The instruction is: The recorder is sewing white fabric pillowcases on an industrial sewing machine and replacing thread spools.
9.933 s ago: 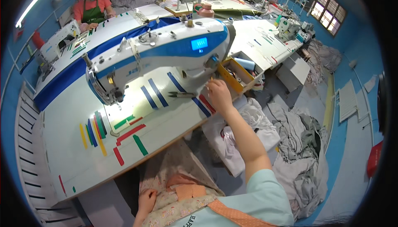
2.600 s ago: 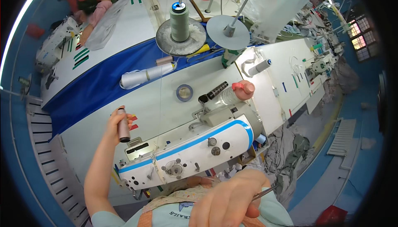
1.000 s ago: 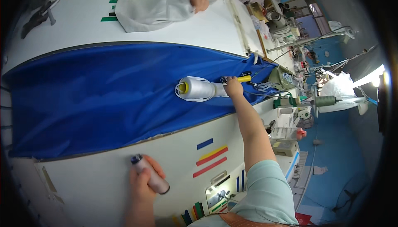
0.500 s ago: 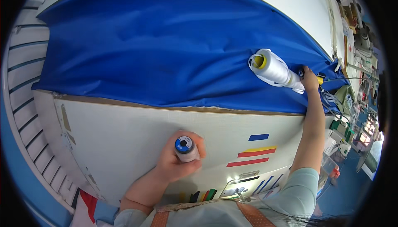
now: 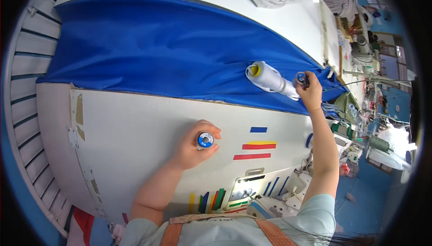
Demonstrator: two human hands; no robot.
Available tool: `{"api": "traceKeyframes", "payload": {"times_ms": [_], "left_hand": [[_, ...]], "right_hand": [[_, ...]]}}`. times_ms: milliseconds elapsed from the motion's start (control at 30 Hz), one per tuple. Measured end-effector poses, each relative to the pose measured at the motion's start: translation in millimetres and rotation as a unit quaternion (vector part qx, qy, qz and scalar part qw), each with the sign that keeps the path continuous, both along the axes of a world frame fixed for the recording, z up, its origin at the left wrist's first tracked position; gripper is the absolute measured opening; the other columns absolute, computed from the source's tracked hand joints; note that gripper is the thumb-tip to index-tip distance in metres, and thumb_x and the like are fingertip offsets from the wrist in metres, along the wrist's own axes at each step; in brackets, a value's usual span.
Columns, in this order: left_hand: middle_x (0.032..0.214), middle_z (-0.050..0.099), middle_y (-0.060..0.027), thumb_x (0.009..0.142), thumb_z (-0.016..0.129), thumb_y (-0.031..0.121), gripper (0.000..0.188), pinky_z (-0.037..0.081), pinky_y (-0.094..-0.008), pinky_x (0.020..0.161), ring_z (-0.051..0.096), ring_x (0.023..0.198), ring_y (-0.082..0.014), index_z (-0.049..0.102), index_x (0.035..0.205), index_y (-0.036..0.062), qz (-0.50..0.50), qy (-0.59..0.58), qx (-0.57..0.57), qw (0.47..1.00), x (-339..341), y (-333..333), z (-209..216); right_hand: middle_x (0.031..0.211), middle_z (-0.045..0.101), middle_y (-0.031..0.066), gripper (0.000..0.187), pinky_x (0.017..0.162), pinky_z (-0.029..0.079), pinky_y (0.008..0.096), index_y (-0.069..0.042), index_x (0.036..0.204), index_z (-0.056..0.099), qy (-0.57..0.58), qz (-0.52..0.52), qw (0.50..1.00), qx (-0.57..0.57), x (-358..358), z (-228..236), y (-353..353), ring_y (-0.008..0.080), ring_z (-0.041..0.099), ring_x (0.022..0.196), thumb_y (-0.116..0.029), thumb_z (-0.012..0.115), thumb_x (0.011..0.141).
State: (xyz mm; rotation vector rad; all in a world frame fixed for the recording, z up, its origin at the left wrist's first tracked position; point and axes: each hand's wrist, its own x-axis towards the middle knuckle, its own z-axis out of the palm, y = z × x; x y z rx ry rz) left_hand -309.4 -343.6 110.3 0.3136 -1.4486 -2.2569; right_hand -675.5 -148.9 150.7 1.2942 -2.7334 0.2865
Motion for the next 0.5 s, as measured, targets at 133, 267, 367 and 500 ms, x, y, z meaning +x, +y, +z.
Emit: {"api": "traceKeyframes", "payload": {"times_ms": [133, 267, 367, 500], "left_hand": [[0.096, 0.059, -0.0077, 0.069, 0.065, -0.010, 0.037, 0.045, -0.0318, 0.082, 0.056, 0.093, -0.0207, 0.057, 0.101, 0.0055, -0.003, 0.021, -0.031, 0.999, 4.7, 1.9, 6.5], [0.101, 0.057, -0.0099, 0.067, 0.066, -0.009, 0.038, 0.045, -0.0331, 0.084, 0.055, 0.096, -0.0226, 0.057, 0.102, 0.0050, 0.047, 0.036, -0.093, 0.994, 18.2, 3.2, 45.1], [0.106, 0.056, -0.0120, 0.066, 0.066, -0.008, 0.040, 0.045, -0.0345, 0.085, 0.054, 0.099, -0.0246, 0.058, 0.103, 0.0046, 0.058, 0.044, -0.131, 0.989, 36.1, 1.9, 78.8], [0.113, 0.056, -0.0108, 0.068, 0.068, -0.005, 0.041, 0.046, -0.0325, 0.085, 0.056, 0.103, -0.0245, 0.061, 0.107, 0.0051, 0.053, 0.071, -0.176, 0.980, 65.8, 9.8, 118.3]], "right_hand": [[0.085, 0.064, 0.0029, 0.037, 0.048, 0.040, 0.0185, -0.008, 0.100, 0.059, -0.144, 0.078, 0.982, -0.098, 101.4, 67.7, -63.2, 0.0045, 0.049, 0.056, -0.005, 0.069, 0.065], [0.100, 0.066, 0.0124, 0.040, 0.078, 0.052, 0.0307, -0.004, 0.099, 0.057, -0.308, 0.224, 0.922, -0.075, 184.8, 118.8, -75.7, 0.0241, 0.066, 0.092, -0.008, 0.071, 0.061], [0.102, 0.066, 0.0135, 0.046, 0.076, 0.053, 0.0328, -0.004, 0.103, 0.057, -0.350, 0.264, 0.896, -0.074, 232.1, 142.2, -73.9, 0.0270, 0.066, 0.090, -0.004, 0.073, 0.059], [0.101, 0.065, 0.0128, 0.049, 0.074, 0.054, 0.0325, -0.004, 0.104, 0.057, -0.373, 0.299, 0.873, -0.093, 272.6, 176.6, -69.1, 0.0277, 0.066, 0.088, -0.003, 0.073, 0.058]]}}
